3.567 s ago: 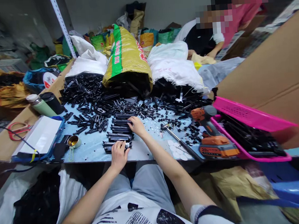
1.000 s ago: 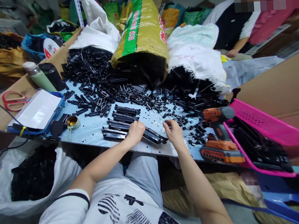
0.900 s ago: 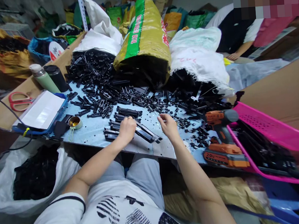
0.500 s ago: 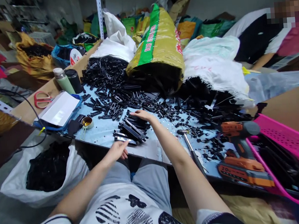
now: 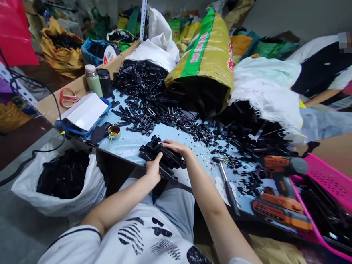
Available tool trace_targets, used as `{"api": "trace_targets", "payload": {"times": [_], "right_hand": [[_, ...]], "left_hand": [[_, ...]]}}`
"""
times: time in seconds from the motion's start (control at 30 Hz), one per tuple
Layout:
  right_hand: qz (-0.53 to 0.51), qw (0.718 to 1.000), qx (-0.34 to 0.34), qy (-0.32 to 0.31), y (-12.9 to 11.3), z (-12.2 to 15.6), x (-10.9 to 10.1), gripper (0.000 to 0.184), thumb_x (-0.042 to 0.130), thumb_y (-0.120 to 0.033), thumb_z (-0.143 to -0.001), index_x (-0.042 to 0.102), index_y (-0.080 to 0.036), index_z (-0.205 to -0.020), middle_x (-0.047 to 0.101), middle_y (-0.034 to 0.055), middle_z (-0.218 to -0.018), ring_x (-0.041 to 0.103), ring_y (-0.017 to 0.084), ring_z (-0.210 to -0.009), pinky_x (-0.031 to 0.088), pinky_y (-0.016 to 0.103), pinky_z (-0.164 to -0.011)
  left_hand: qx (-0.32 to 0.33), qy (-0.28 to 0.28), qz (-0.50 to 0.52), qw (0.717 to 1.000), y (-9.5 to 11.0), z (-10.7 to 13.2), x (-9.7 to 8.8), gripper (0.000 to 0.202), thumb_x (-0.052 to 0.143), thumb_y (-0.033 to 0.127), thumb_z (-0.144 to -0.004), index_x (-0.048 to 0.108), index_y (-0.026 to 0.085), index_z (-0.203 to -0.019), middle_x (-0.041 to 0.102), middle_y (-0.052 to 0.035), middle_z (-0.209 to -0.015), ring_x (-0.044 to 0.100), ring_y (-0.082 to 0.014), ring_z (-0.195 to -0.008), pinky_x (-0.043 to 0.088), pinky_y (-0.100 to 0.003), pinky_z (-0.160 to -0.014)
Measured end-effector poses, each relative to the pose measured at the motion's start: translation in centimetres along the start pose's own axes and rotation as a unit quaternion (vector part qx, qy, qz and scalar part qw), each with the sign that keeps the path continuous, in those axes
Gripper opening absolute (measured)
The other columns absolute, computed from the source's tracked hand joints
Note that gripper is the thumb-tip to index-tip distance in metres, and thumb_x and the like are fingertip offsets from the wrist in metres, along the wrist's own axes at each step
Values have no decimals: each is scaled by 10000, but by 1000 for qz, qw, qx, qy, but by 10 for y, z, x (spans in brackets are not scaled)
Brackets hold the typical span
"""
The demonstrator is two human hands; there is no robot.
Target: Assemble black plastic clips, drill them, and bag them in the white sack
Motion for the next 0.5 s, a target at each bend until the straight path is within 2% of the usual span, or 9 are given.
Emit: {"api": "trace_targets", "payload": {"times": [0.13, 0.23, 0.3, 0.37, 0.43, 0.5], "right_hand": [[-10, 999, 2, 35, -10, 21, 12, 464, 456, -595, -812, 568, -164, -943, 645, 46, -884, 582, 169, -783, 458, 241, -675], [56, 997, -14, 50, -34, 37, 34, 565, 433, -682, -789, 558, -164, -979, 652, 56, -885, 582, 182, -794, 451, 254, -684], [121, 990, -39, 68, -64, 38, 62, 642, 435, -741, -752, 559, -168, -1011, 657, 77, -925, 584, 202, -828, 442, 275, -725], [160, 983, -59, 62, -102, 26, 104, 709, 426, -781, -724, 563, -162, -1040, 653, 112, -988, 587, 235, -881, 434, 309, -775], [152, 986, -70, 22, -144, 3, 159, 766, 398, -802, -720, 568, -141, -1070, 641, 144, -1042, 586, 269, -939, 434, 344, -814], [99, 991, -89, -30, -183, -23, 216, 793, 360, -792, -748, 565, -120, -1116, 633, 151, -1073, 582, 275, -985, 441, 357, -841]], "left_hand": [[41, -15, 54, 998, -14, 8, 0, 430, 791, 344, -645, 630, 139, -986, 699, -118, -973, 682, -223, -875, 556, -340, -788], [68, -15, 74, 995, -3, 28, -25, 471, 807, 338, -618, 632, 155, -1016, 692, -111, -1027, 662, -235, -954, 541, -344, -843], [100, -16, 82, 992, 18, 43, -59, 475, 803, 333, -618, 637, 171, -1033, 693, -92, -1038, 653, -236, -979, 533, -340, -865], [114, 6, 69, 991, 52, 54, -106, 430, 784, 342, -632, 655, 168, -1003, 706, -83, -996, 662, -241, -949, 538, -343, -852], [108, 46, 38, 992, 98, 56, -161, 382, 757, 366, -651, 670, 160, -960, 718, -84, -925, 678, -249, -888, 552, -355, -807], [86, 65, -38, 993, 156, 49, -217, 374, 731, 405, -663, 681, 148, -930, 721, -103, -863, 685, -268, -835, 558, -378, -760]]}}
Point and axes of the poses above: each hand's wrist, its own z-axis away from the middle knuckle, its own x-axis out of the palm, y = z × x, the point moved 3 cm from there along -z, towards the middle knuckle
